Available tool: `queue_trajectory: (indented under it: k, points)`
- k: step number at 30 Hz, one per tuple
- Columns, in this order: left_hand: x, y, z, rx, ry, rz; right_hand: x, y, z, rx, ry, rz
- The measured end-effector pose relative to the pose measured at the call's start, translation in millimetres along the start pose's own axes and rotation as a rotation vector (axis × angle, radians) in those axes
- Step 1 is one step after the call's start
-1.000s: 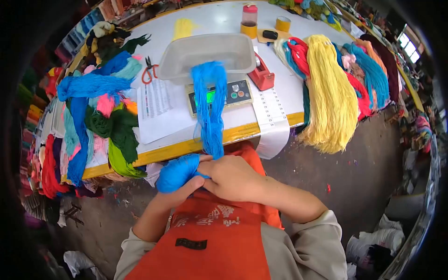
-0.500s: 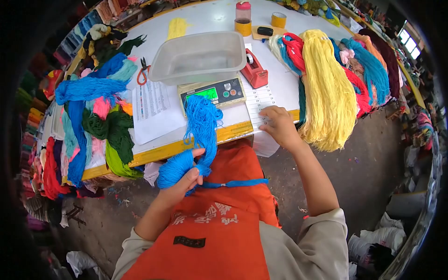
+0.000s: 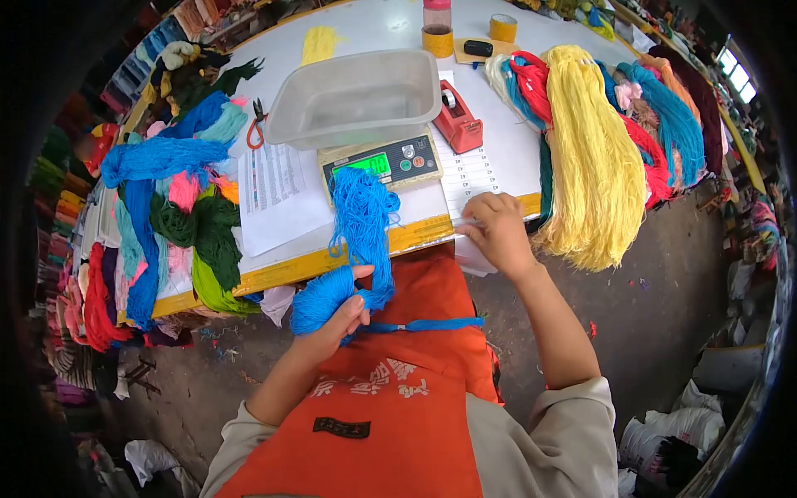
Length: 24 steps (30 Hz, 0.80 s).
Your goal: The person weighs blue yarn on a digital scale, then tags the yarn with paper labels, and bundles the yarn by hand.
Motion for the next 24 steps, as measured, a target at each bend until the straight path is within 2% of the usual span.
queue_trajectory:
  k: [2, 5, 18, 21, 24]
  points:
    - [0.7, 0.4, -0.5, 0.008, 0.000, -0.002, 1.8, 13.9, 3.5, -0.105, -0.021, 0.076]
    - [1.7, 3.2, -2.1, -0.013, 0.008, 0.000, 4.1, 12.5, 1.4, -0.135, -0.011, 0.053]
    - [-3.1, 4.4, -2.5, -0.016, -0.008, 0.037, 5.4, 8.6, -9.6, -0.077, -0.030, -0.003]
    - [-4.7, 5.4, -1.6, -0.019, -0.020, 0.046, 7.0, 0.5, -13.0, -0.079, -0.130, -0.053]
    - [-6.6, 4.7, 1.0, -0.045, -0.025, 0.051, 6.3, -8.1, -9.2, 0.079, -0.300, -0.182]
Point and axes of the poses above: each hand's wrist, its own x-axis towards the middle knuckle, its own z-axis out of the back of the hand, y = z × x, the point moved 3 cm from there along x, towards the middle knuckle, and after that the axes turned 7 degrees about y, right-handed, at the moved point
